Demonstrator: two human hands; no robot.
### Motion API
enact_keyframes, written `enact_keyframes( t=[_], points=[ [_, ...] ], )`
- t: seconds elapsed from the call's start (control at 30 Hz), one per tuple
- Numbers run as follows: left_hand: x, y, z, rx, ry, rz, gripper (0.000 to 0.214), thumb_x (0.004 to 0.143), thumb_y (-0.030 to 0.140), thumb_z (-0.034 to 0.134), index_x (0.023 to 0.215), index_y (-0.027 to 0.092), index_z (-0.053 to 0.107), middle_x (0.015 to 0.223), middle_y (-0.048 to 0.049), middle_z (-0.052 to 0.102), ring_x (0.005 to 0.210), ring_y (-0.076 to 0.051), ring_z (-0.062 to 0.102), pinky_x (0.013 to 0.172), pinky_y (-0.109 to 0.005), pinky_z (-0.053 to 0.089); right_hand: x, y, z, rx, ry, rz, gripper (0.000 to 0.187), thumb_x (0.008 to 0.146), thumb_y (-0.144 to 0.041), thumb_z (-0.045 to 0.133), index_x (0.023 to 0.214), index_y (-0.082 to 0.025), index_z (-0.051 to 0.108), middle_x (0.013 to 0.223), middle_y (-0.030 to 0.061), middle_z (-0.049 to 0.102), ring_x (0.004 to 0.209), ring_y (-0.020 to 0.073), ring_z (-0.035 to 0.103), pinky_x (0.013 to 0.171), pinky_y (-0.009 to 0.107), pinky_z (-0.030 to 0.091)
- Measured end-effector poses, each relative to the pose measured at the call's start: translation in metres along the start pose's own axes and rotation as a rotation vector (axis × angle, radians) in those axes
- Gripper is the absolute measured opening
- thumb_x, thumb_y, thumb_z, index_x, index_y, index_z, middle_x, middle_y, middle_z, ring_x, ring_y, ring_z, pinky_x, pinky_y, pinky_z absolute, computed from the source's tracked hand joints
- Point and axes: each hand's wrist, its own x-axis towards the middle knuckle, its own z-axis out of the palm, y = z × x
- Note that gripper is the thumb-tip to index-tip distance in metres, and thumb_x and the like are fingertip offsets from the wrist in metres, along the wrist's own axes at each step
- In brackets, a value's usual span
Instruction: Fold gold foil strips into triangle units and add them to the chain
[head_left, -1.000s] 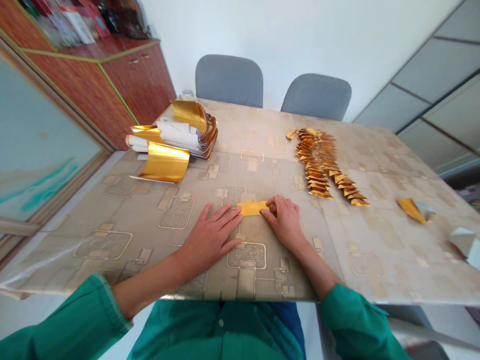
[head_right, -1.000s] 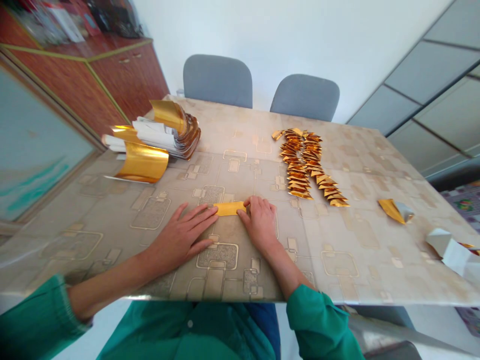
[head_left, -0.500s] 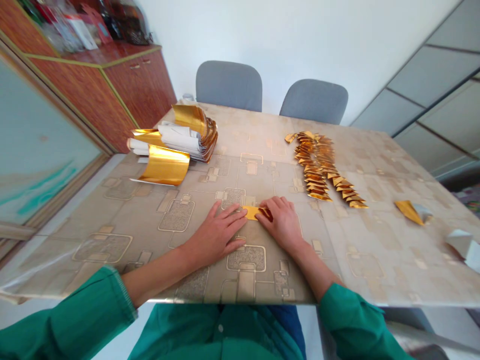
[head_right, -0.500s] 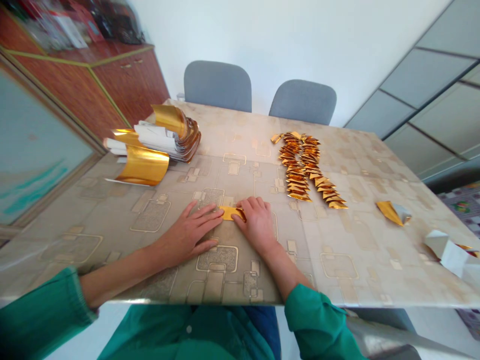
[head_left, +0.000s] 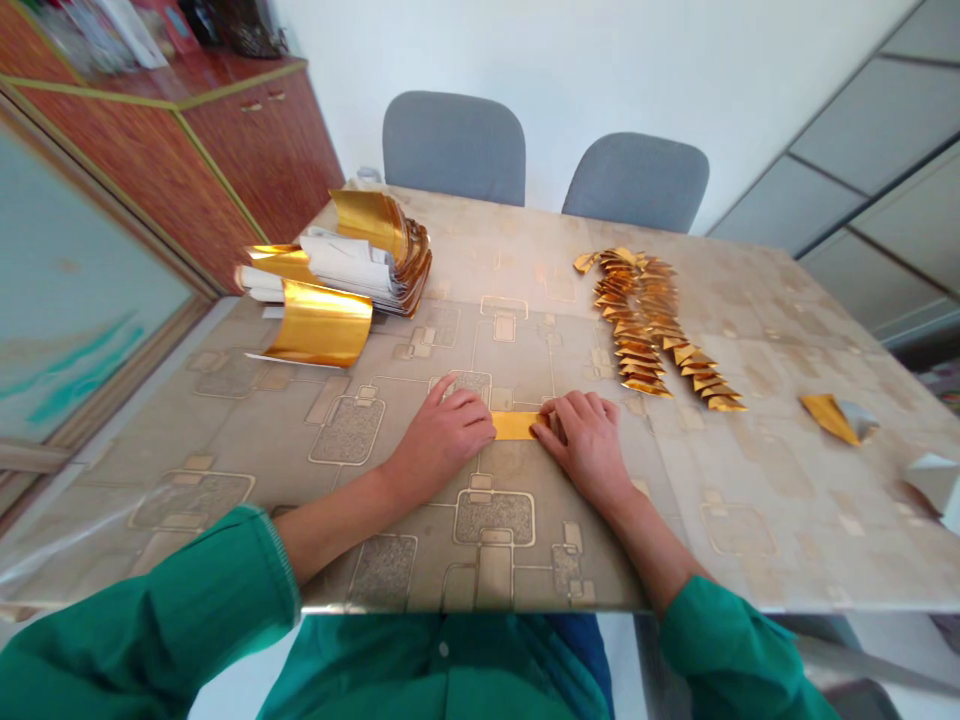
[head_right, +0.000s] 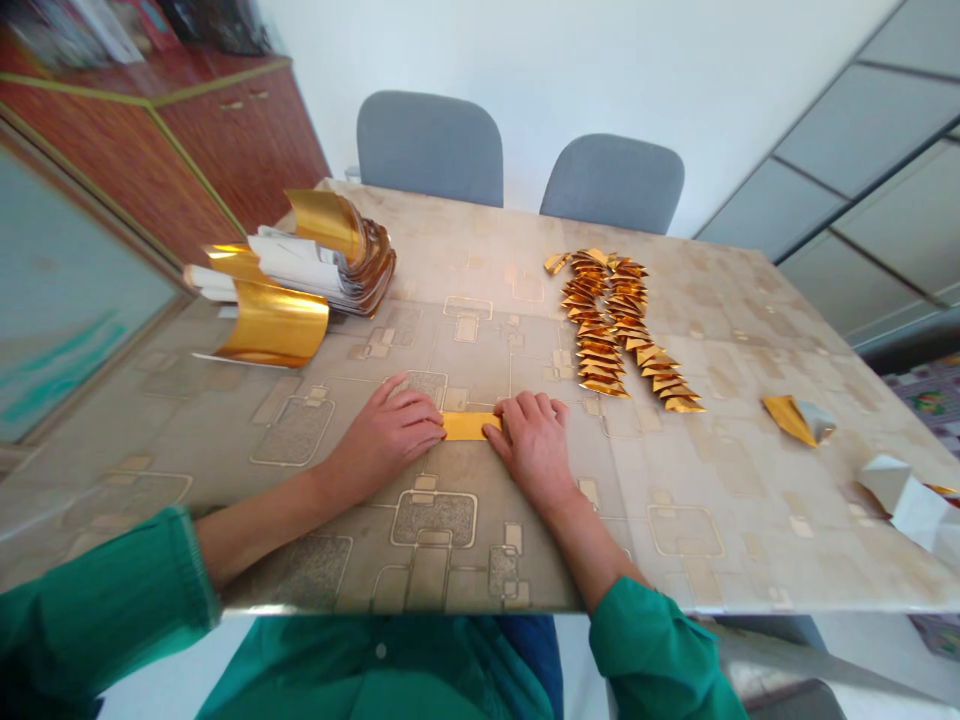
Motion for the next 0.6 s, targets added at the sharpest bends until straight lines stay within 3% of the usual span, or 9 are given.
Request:
enact_keyframes(
  t=[0.17,0.33,0.43,0.6],
  points=[
    [-0.0003,0.0025,0.0011,-0.062,0.005,-0.039,0.016,0.097,0.026,0.056,0.093,0.022,0.071,0.096,-0.0015,0.070,0.100,-0.018,0.059,0.116,-0.050,0.026,0.0020,-0.0013,-0.0023,0.047,0.010,0.000,0.011,0.092,-0.032,0.058,0.089,-0.021,0.061,0.089,0.0032,0.063,0.089,0.0217,0.051,0.084,0.035,0.029],
    [0.0035,0.0034,0.0052,-0.034,0.030,-0.035,0.027,0.095,0.025,0.059,0.122,0.020,0.063,0.125,-0.0073,0.065,0.115,-0.022,0.056,0.115,-0.051,0.028,0.0028,-0.0014,-0.0051,0.102,0.024,-0.023,0.011,0.092,-0.029,0.060,0.084,-0.022,0.061,0.086,0.0022,0.063,0.088,0.0207,0.052,0.084,0.035,0.029],
    [0.0034,0.0022,0.0070,-0.023,0.004,-0.023,0.033,0.096,0.027,0.059,0.127,0.019,0.059,0.131,-0.0084,0.063,0.117,-0.023,0.056,0.115,-0.052,0.027,0.0021,0.0000,-0.0049,0.180,0.018,-0.032,0.014,0.093,-0.028,0.060,0.081,-0.022,0.060,0.084,0.0011,0.064,0.086,0.0192,0.053,0.083,0.034,0.030],
    [0.0026,0.0015,0.0084,-0.020,0.000,-0.007,0.032,0.097,0.029,0.056,0.128,0.019,0.060,0.131,-0.0087,0.063,0.117,-0.024,0.055,0.115,-0.053,0.027,0.0008,0.0015,-0.0052,0.188,-0.004,-0.010,0.014,0.091,-0.036,0.064,0.098,-0.023,0.064,0.093,0.0027,0.066,0.092,0.0216,0.053,0.084,0.035,0.030]
  ],
)
